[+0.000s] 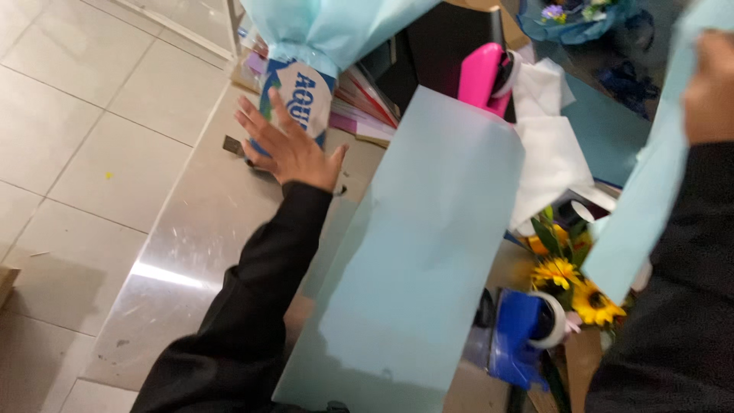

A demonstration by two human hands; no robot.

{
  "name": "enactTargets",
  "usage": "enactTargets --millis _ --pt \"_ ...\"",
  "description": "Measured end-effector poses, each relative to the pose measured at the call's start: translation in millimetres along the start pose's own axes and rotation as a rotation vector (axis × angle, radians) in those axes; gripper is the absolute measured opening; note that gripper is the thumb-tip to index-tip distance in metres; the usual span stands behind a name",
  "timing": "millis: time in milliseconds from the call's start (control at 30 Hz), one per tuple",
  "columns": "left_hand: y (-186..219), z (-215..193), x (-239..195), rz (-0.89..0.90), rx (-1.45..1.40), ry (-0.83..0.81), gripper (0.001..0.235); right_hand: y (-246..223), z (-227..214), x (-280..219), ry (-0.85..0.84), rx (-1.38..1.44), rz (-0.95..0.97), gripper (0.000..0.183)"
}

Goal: The person cuts blue wrapping paper into smaller sheets using shears and then folds a sheet into a decorative triangular shape near a flower bouquet.

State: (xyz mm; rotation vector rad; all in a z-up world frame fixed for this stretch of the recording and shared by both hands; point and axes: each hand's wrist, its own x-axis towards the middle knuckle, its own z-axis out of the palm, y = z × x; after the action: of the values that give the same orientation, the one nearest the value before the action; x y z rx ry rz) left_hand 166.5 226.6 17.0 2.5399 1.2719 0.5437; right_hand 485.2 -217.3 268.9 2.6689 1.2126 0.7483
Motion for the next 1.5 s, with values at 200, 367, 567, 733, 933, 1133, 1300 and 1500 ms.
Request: enactTargets --millis 200,367,567,733,933,1133,1300,1500 --pt "-21.0 -12.6 63.9 -0.030 -0.150 -0.252 0.141 -129.2 89.0 76.9 0.301 -0.486 -0.118 0.052" --pt "-78.0 -28.5 48.2 -0.153 -0.189 -0.077 0.149 -158.1 151.6 61.0 0.388 -0.294 -0.225 0.028" --pt "-119.5 -64.5 38.4 -0.113 -0.230 0.238 0.148 -185.9 183.0 62.5 0.512 -0.209 -0.253 0.016" --pt "-73.9 -114.7 34.1 -0.173 -0.319 0.216 0.124 -230.9 137.8 71.1 0.456 -0.094 -0.401 0.028" --pt "-27.8 -54.1 40.5 0.020 -0.425 0.271 0.125 -270.3 146.9 59.4 0.263 -0.176 -0.357 0.030" --pt "-4.7 27.1 75.7 0.132 -0.282 0.212 0.122 -251.6 114.0 -0.1 -0.005 0.259 -0.092 0.050" --pt "6.7 37.7 78.1 0.104 -0.162 -0.129 0.123 -167.0 135.9 -75.8 -0.114 0.532 0.528 0.032" --pt "21.4 37.6 -4.2 0.299 -0.114 -0.031 0.097 -156.5 151.0 -99.6 -0.369 0.570 0.648 0.117"
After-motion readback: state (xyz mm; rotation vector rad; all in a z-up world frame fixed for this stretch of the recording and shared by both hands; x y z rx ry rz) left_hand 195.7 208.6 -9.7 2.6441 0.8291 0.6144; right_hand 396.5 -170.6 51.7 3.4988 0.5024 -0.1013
